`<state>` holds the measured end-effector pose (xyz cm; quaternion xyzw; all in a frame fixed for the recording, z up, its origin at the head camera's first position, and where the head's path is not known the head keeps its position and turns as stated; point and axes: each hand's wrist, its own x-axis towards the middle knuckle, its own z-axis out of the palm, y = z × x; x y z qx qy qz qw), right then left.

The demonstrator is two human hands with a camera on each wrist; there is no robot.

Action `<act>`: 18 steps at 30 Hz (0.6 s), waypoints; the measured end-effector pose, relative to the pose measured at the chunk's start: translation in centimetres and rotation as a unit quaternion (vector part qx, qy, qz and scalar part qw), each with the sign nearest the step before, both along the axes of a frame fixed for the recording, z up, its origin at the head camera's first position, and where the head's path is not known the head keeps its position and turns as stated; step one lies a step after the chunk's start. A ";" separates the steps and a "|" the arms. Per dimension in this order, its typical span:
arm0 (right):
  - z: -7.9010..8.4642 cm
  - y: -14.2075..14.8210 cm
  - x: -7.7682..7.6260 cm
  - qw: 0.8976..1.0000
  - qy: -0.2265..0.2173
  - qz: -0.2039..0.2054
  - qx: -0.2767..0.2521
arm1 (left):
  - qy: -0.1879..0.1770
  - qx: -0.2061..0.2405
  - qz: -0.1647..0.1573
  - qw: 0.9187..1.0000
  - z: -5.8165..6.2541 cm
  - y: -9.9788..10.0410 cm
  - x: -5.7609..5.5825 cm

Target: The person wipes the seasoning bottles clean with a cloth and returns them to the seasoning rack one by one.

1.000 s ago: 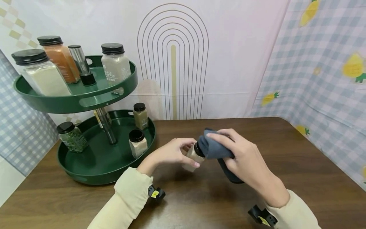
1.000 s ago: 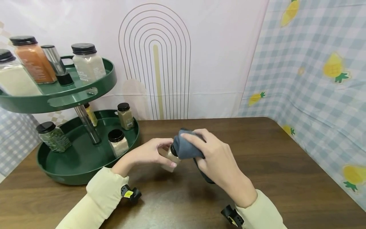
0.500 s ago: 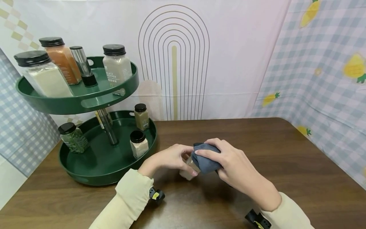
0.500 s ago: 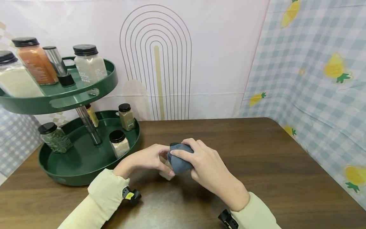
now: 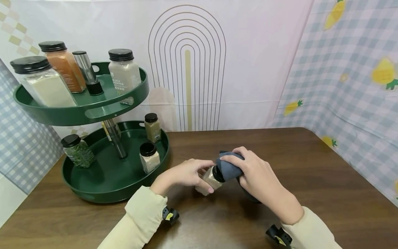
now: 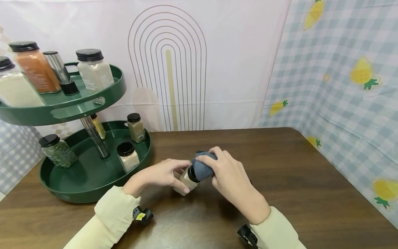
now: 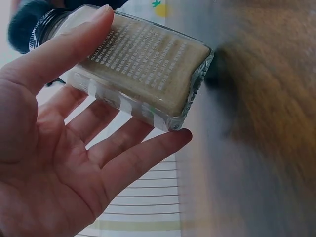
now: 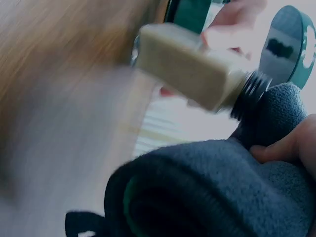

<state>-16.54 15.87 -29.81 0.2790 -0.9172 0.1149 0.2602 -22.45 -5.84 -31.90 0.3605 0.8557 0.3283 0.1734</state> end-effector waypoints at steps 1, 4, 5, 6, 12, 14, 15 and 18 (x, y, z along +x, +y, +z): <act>-0.1 0.2 -0.2 1.000 -0.003 -0.008 0.008 | 0.003 -0.001 -0.001 1.000 0.0 0.0 0.0; -0.3 0.8 -0.7 0.998 -0.015 -0.030 0.045 | 0.012 -0.004 -0.003 1.000 0.1 0.0 0.1; -0.4 1.0 -0.8 0.997 -0.021 -0.037 0.058 | 0.013 -0.004 -0.004 1.000 0.1 0.0 0.2; -0.4 1.1 -0.9 0.996 -0.027 -0.045 0.070 | 0.015 -0.004 -0.004 1.000 0.1 0.0 0.2; 0.2 1.5 -0.9 0.996 -0.042 -0.076 0.036 | 0.019 0.002 -0.006 1.000 0.1 0.1 0.2; 0.5 1.4 -0.7 0.998 -0.027 -0.054 0.003 | 0.019 0.002 -0.005 1.000 0.1 0.1 0.1; 0.6 1.2 -0.6 0.999 -0.018 -0.031 -0.010 | 0.016 0.002 -0.003 1.000 0.1 0.2 0.1; 0.6 0.5 -0.1 0.998 0.019 0.049 -0.025 | -0.004 0.000 0.010 1.000 -0.1 0.2 0.0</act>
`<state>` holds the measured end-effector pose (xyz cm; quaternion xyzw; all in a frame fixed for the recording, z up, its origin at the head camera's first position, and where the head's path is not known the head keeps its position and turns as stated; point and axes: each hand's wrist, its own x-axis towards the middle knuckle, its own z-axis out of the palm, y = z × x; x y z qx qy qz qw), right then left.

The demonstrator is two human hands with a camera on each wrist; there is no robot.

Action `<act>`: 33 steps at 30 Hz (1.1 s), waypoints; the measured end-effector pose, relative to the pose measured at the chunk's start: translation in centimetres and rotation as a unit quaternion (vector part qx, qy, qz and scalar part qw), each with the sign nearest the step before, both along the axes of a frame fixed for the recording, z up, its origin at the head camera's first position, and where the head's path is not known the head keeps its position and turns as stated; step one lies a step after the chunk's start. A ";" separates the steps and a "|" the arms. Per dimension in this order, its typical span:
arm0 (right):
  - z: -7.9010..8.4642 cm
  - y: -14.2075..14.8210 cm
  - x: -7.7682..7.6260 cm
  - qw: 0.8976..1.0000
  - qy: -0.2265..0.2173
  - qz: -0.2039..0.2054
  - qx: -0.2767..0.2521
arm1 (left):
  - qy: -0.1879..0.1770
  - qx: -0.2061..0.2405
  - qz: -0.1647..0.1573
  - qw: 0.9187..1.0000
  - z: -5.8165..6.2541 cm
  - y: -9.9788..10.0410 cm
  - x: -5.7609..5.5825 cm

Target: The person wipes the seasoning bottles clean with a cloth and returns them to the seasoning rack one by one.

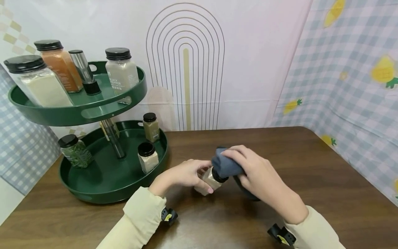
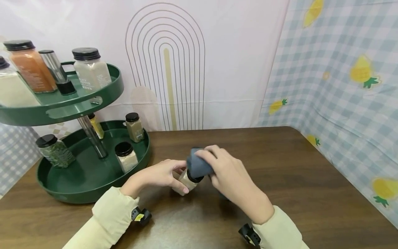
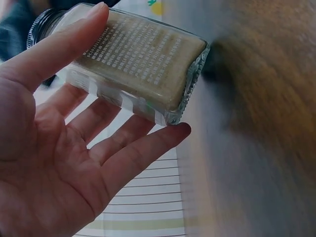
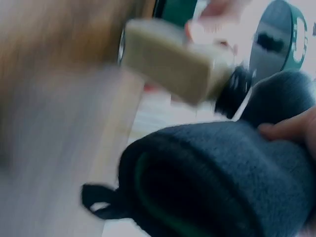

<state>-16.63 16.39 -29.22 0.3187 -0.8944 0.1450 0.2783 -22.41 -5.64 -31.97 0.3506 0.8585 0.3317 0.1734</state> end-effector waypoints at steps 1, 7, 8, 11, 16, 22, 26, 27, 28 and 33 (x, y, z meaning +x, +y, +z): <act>-0.1 -0.3 0.1 1.000 0.012 0.023 0.002 | -0.008 0.000 0.005 1.000 0.0 0.0 0.0; -0.3 -1.1 0.4 0.999 0.014 0.030 0.017 | -0.028 -0.003 0.017 0.999 -0.2 -0.1 -0.2; -0.2 -1.0 0.4 1.000 0.006 0.021 0.017 | -0.026 -0.004 0.016 1.000 -0.1 -0.1 -0.2; -0.2 -0.8 0.2 1.000 -0.016 -0.003 0.018 | -0.016 -0.004 0.009 1.000 0.0 0.0 -0.1; -0.4 -0.3 -0.2 0.998 -0.050 -0.036 0.027 | 0.006 -0.010 -0.005 1.000 0.2 0.2 0.1; -0.5 0.5 -0.2 0.995 -0.068 -0.059 0.040 | 0.014 -0.018 -0.006 1.000 0.2 0.4 0.2; -0.4 0.9 -0.2 0.992 -0.089 -0.066 0.058 | 0.009 -0.013 -0.007 1.000 0.0 0.4 0.2; -0.3 1.1 -0.2 0.990 -0.100 -0.068 0.067 | 0.009 -0.012 -0.008 1.000 0.0 0.4 0.2; -0.2 1.2 -0.2 0.988 -0.111 -0.071 0.078 | 0.010 -0.010 -0.009 1.000 0.0 0.3 0.2; 0.5 1.8 0.1 0.974 -0.157 -0.105 0.123 | 0.014 -0.006 -0.014 1.000 0.0 0.4 0.2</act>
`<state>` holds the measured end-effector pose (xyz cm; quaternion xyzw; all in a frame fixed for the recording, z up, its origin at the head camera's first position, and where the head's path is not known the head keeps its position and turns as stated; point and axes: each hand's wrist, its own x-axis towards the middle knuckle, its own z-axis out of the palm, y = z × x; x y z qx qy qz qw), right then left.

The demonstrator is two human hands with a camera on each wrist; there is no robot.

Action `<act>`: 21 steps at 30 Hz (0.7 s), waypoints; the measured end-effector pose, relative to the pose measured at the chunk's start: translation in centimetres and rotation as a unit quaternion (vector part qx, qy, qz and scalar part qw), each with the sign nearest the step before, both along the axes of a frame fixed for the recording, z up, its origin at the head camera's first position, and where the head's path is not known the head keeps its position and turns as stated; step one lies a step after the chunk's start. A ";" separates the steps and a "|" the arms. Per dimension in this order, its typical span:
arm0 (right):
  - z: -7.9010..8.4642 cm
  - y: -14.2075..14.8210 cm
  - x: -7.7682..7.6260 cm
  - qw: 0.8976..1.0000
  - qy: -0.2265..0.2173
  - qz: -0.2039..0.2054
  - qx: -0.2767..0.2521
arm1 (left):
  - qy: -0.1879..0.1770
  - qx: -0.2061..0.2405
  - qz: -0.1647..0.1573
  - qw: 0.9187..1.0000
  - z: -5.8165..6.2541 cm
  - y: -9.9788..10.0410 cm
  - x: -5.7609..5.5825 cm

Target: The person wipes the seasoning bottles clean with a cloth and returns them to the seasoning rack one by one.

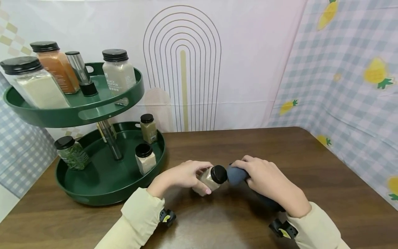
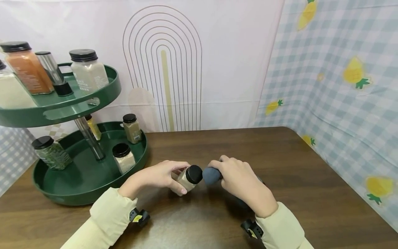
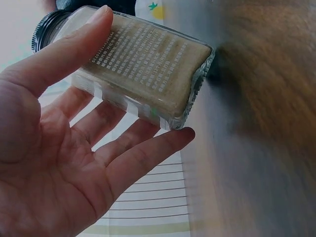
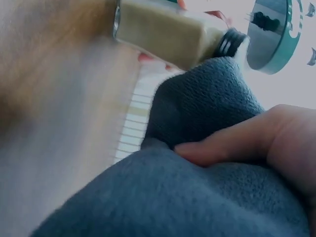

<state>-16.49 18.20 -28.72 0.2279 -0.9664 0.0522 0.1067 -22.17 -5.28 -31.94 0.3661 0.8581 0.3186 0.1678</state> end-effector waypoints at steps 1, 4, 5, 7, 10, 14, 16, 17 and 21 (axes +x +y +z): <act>0.3 0.0 0.0 1.000 0.006 -0.007 -0.001 | -0.001 0.002 0.001 1.000 0.1 0.0 0.0; 0.8 0.0 0.1 0.998 0.054 -0.019 -0.036 | -0.004 0.006 0.001 1.000 0.2 -0.1 0.0; 0.9 -0.1 0.2 0.996 0.077 -0.011 -0.053 | -0.008 0.006 0.001 1.000 0.2 -0.1 0.0; 0.9 -0.4 0.5 0.989 0.117 0.027 -0.082 | -0.013 0.005 0.001 1.000 0.2 -0.1 0.1; 0.8 -1.1 0.9 0.978 0.148 0.111 -0.099 | -0.027 0.006 0.003 1.000 0.0 -0.1 -0.1; 0.9 -2.0 1.5 0.973 0.135 0.169 -0.077 | -0.048 0.016 0.004 0.999 0.0 -0.2 -0.4; 0.8 -2.1 1.7 0.975 0.125 0.170 -0.065 | -0.054 0.018 0.001 0.998 0.0 -0.3 -0.6; 0.8 -2.1 1.7 0.976 0.124 0.170 -0.063 | -0.055 0.018 -0.001 0.998 -0.1 -0.3 -0.6; 0.9 -1.9 1.5 0.974 0.125 0.180 -0.058 | -0.066 0.037 -0.005 0.997 -0.5 -0.7 -1.1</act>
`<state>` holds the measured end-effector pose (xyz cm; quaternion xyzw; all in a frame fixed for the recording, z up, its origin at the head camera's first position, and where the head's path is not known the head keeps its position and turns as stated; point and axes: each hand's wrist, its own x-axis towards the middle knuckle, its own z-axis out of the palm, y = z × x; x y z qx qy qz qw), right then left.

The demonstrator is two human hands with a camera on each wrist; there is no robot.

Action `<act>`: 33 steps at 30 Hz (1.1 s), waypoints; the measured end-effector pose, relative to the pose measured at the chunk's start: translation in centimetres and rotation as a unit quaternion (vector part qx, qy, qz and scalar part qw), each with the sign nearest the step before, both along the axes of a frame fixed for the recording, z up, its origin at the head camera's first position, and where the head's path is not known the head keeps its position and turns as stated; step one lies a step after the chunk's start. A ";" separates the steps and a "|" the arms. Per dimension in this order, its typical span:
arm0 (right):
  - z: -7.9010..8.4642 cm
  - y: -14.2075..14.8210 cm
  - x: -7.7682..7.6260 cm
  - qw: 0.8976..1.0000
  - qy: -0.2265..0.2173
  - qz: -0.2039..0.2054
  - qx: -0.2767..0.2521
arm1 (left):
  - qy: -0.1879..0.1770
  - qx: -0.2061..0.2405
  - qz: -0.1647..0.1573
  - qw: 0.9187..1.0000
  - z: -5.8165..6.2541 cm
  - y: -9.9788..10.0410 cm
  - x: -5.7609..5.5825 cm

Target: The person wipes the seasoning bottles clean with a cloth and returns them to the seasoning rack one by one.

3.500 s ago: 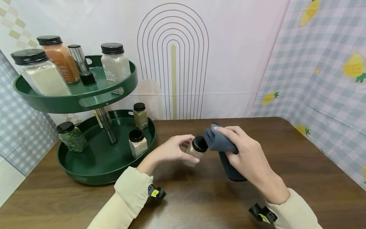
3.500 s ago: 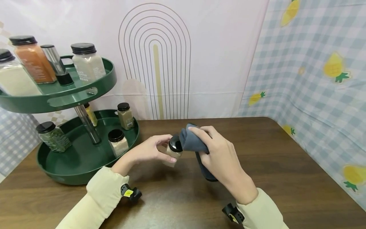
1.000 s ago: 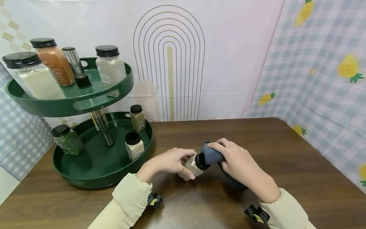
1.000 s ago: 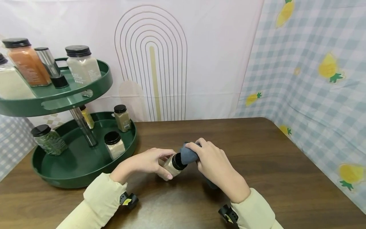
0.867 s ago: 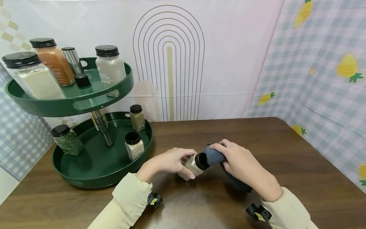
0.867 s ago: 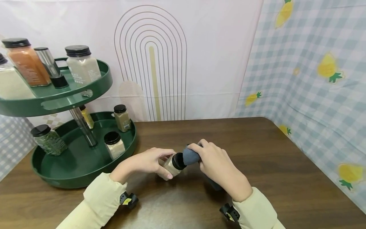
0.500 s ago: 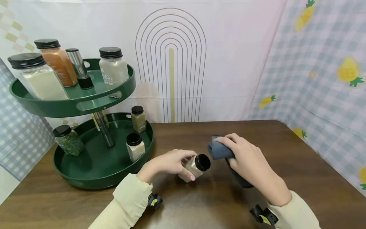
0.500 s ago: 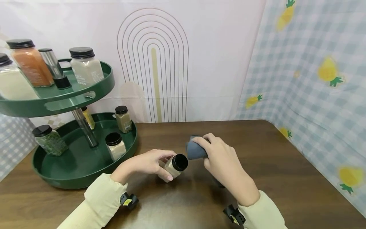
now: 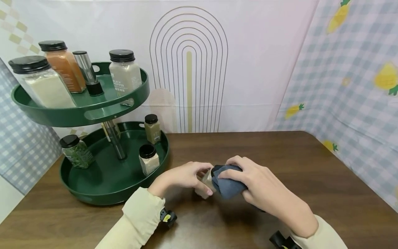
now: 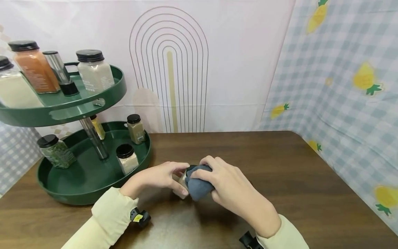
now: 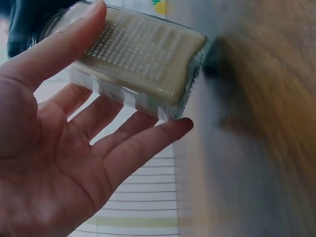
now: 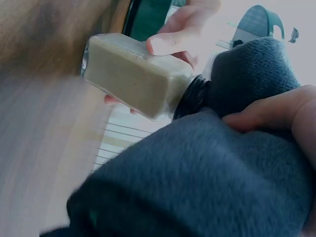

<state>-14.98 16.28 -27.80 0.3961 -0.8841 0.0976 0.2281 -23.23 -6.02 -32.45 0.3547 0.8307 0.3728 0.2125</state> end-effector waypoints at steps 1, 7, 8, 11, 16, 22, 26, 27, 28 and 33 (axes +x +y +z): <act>0.0 0.1 0.0 1.000 0.002 0.000 0.005 | -0.007 0.009 -0.001 1.000 -0.2 -0.1 -0.1; -0.2 0.6 -0.8 0.997 -0.008 -0.061 0.047 | -0.079 0.052 0.021 0.995 -0.7 -1.0 -0.7; -0.3 0.7 -0.9 0.996 -0.015 -0.078 0.052 | -0.089 0.058 0.022 0.994 -0.8 -1.0 -0.8; -0.3 0.9 -1.1 0.992 -0.024 -0.114 0.048 | -0.107 0.071 0.019 0.991 -0.9 -1.1 -0.9; -0.1 0.6 -0.9 0.995 0.028 -0.086 -0.034 | -0.096 0.066 0.021 0.993 -0.7 -0.8 -0.8; -0.6 -0.5 -0.4 0.996 0.057 -0.011 -0.075 | -0.047 0.028 0.019 0.998 -0.3 -0.1 -0.3; -1.0 -0.7 -0.4 0.998 0.039 -0.019 -0.054 | -0.014 0.012 0.018 1.000 0.2 0.3 0.1; -1.0 -0.7 -0.4 0.998 0.037 -0.023 -0.050 | -0.009 0.008 0.019 1.000 0.3 0.4 0.2; -1.1 -0.7 -0.4 0.998 0.034 -0.025 -0.047 | -0.006 0.004 0.018 1.000 0.3 0.4 0.2; -0.8 -0.4 -0.5 0.999 0.024 -0.029 -0.035 | -0.002 -0.009 0.017 1.000 0.4 0.3 0.3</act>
